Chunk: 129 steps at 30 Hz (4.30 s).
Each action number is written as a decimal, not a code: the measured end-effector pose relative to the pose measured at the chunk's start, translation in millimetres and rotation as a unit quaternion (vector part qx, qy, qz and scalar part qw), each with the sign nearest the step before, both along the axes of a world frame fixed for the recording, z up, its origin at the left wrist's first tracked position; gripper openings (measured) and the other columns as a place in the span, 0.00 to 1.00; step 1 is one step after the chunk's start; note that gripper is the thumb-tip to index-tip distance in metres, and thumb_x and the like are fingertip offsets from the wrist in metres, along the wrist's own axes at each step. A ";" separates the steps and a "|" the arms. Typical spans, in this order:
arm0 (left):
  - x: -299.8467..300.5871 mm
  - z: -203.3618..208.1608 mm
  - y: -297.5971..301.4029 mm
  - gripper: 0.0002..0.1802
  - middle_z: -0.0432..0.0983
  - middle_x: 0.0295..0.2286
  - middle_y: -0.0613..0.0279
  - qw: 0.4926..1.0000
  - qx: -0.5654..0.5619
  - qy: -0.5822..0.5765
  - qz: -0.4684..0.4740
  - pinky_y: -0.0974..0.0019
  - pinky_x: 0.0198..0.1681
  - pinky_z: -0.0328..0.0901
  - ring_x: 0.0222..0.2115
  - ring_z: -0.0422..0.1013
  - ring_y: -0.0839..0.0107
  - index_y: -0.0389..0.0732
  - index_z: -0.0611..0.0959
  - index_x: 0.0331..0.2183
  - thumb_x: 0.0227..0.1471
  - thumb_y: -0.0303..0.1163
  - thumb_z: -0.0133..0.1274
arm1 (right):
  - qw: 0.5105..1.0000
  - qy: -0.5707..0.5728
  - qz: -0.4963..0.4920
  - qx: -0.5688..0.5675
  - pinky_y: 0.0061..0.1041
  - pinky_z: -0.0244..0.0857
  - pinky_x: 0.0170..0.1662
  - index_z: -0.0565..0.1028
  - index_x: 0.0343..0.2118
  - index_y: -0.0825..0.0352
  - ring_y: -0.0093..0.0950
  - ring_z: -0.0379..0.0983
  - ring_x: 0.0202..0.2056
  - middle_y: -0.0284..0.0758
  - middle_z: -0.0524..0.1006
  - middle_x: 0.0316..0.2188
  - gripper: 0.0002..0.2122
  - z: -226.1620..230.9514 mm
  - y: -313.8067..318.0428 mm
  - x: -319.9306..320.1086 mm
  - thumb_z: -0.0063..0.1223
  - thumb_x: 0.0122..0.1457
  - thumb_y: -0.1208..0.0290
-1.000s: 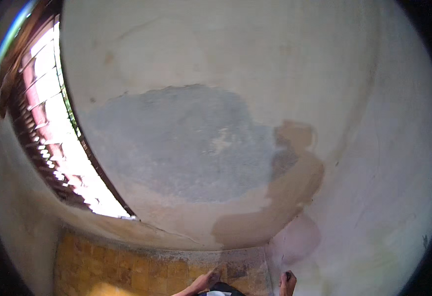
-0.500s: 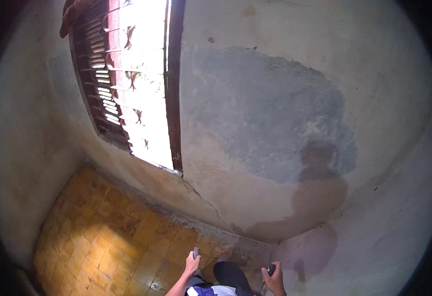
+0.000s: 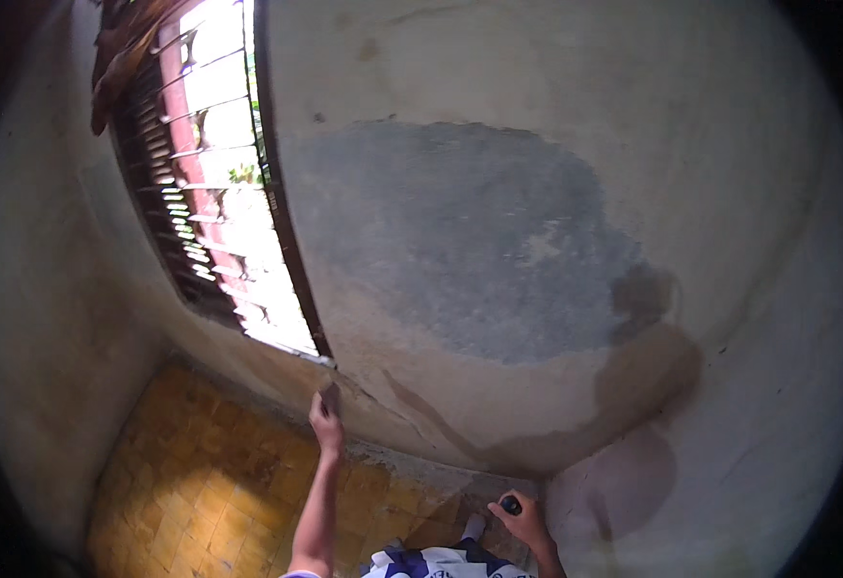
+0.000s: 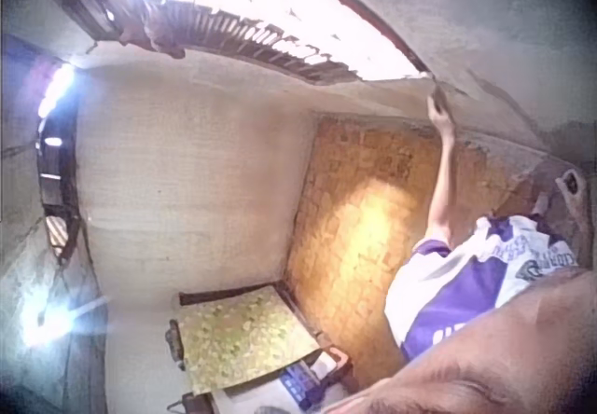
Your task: The person scrapes peeling paint from a wall using a putty knife or scraper tool.
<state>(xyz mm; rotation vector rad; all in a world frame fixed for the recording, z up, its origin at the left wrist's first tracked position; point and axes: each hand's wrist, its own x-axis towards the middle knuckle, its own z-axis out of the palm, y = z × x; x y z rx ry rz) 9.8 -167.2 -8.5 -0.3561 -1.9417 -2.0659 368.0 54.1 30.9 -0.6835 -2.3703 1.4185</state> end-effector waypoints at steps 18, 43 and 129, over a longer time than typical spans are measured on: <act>179.7 -124.9 287.0 0.21 0.71 0.45 0.52 0.719 -0.407 0.169 -0.537 0.55 0.48 0.62 0.46 0.67 0.54 0.51 0.75 0.47 0.49 0.29 0.43 | 0.998 0.015 -0.044 0.044 0.29 0.55 0.20 0.71 0.18 0.69 0.28 0.59 0.13 0.37 0.64 0.10 0.18 -5.9 177.5 70.1 0.61 0.46 0.56; 133.9 -24.8 77.4 0.16 0.76 0.29 0.51 0.858 -0.324 -0.106 -0.385 0.67 0.32 0.65 0.28 0.71 0.73 0.38 0.77 0.43 0.51 0.23 0.46 | 0.763 0.419 0.372 0.322 0.27 0.56 0.17 0.63 0.14 0.64 0.30 0.63 0.17 0.31 0.60 0.14 0.13 157.1 77.1 -200.0 0.47 0.47 0.61; 140.5 -33.4 105.8 0.15 0.64 0.14 0.59 0.873 -0.301 -0.051 -0.380 0.71 0.20 0.57 0.16 0.59 0.79 0.32 0.76 0.35 0.52 0.36 0.51 | 0.710 0.382 0.295 0.513 0.29 0.58 0.16 0.63 0.13 0.60 0.31 0.63 0.13 0.31 0.62 0.11 0.18 264.6 151.0 -170.2 0.55 0.40 0.51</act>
